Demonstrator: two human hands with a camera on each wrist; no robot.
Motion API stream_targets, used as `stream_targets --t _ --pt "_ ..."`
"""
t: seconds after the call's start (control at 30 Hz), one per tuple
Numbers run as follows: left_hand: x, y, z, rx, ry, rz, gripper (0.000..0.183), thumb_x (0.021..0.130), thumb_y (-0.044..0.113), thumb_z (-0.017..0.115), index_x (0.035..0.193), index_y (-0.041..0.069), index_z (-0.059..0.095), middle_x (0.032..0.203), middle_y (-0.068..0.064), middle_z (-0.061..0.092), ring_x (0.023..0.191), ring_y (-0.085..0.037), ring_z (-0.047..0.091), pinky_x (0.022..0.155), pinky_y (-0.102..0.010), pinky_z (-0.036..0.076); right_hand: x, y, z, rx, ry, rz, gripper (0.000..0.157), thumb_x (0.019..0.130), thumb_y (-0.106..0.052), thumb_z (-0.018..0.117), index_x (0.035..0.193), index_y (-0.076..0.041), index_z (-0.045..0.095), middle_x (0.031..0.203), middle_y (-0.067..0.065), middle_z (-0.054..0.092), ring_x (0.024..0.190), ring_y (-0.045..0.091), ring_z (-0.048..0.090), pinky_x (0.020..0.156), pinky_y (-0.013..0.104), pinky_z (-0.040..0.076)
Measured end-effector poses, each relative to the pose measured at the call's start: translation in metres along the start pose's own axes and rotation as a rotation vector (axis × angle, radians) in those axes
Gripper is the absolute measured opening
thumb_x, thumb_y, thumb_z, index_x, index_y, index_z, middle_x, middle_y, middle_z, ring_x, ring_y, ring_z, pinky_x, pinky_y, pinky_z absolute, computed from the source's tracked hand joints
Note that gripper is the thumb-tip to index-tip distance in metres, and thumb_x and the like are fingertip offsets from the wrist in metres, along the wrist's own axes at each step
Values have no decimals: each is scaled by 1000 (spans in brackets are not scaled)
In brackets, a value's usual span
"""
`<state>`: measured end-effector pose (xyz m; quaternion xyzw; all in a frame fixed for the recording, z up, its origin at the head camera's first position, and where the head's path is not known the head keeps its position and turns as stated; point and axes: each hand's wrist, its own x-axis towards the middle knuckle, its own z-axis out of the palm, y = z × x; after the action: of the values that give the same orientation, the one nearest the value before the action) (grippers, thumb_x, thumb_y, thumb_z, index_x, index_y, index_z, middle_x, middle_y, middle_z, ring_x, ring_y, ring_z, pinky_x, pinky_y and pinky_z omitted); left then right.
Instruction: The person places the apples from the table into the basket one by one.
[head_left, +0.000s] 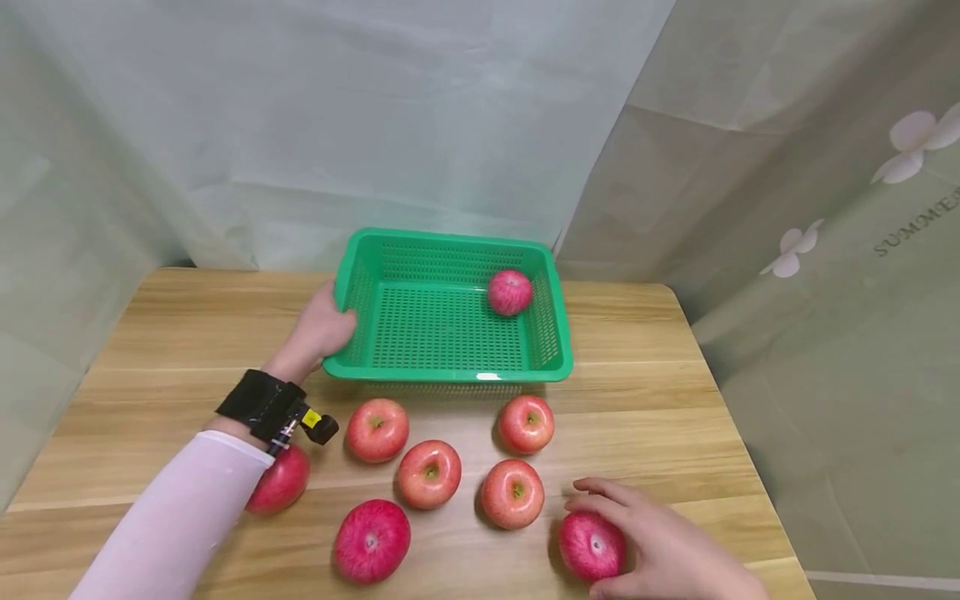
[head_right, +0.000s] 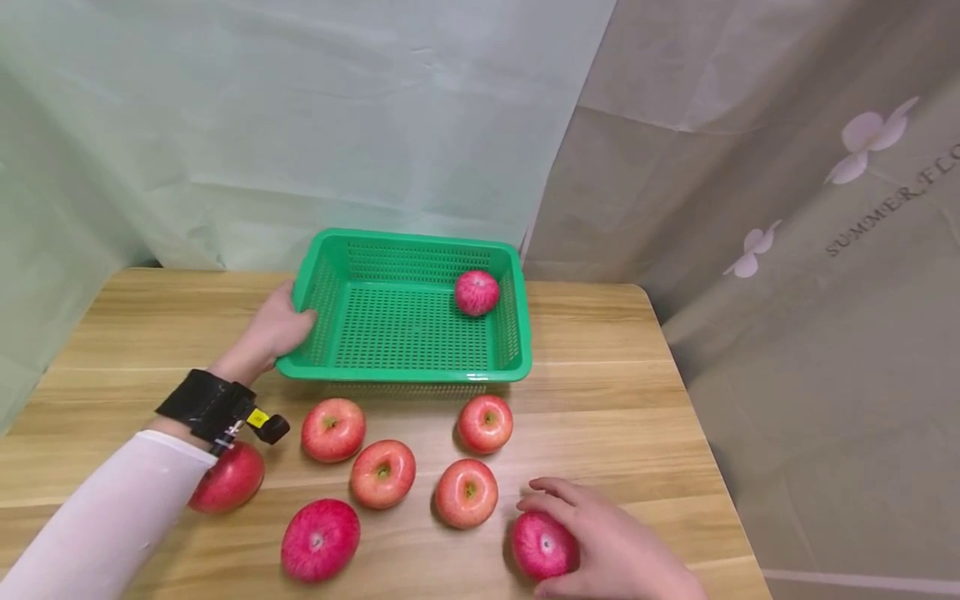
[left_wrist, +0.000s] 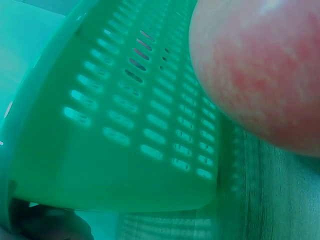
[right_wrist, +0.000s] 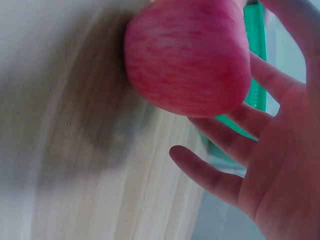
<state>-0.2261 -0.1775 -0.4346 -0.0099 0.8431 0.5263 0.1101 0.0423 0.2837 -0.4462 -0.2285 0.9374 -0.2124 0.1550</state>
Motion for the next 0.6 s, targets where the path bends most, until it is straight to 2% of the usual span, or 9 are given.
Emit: stream_targets --t 0.17,0.3,0.43,0.6 --pt "0 1 0 10 5 -5 62 102 3 44 161 -7 26 141 -34 51 110 -45 65 82 -51 63 1 -8 1 16 -52 21 86 76 -83 76 150 -44 56 160 -9 47 138 24 54 98 41 60" --pt "0 1 0 12 3 -5 63 103 3 44 162 -7 25 142 -35 50 111 -46 65 83 -52 64 3 -7 5 13 -73 -15 80 79 -82 74 148 -45 57 160 -7 47 137 25 54 98 41 60" --pt "-1 2 -1 25 -2 -12 63 104 4 44 163 -7 23 144 -35 49 112 -46 64 84 -53 63 4 -4 9 8 -87 -61 70 84 -71 79 146 -46 57 158 -8 47 133 22 56 97 38 60" --pt "-2 3 -1 28 -2 -20 63 105 5 43 164 -6 22 144 -34 49 113 -44 63 85 -52 63 5 -2 13 20 -88 -87 69 84 -52 90 145 -46 57 156 -9 47 131 19 57 96 36 60"
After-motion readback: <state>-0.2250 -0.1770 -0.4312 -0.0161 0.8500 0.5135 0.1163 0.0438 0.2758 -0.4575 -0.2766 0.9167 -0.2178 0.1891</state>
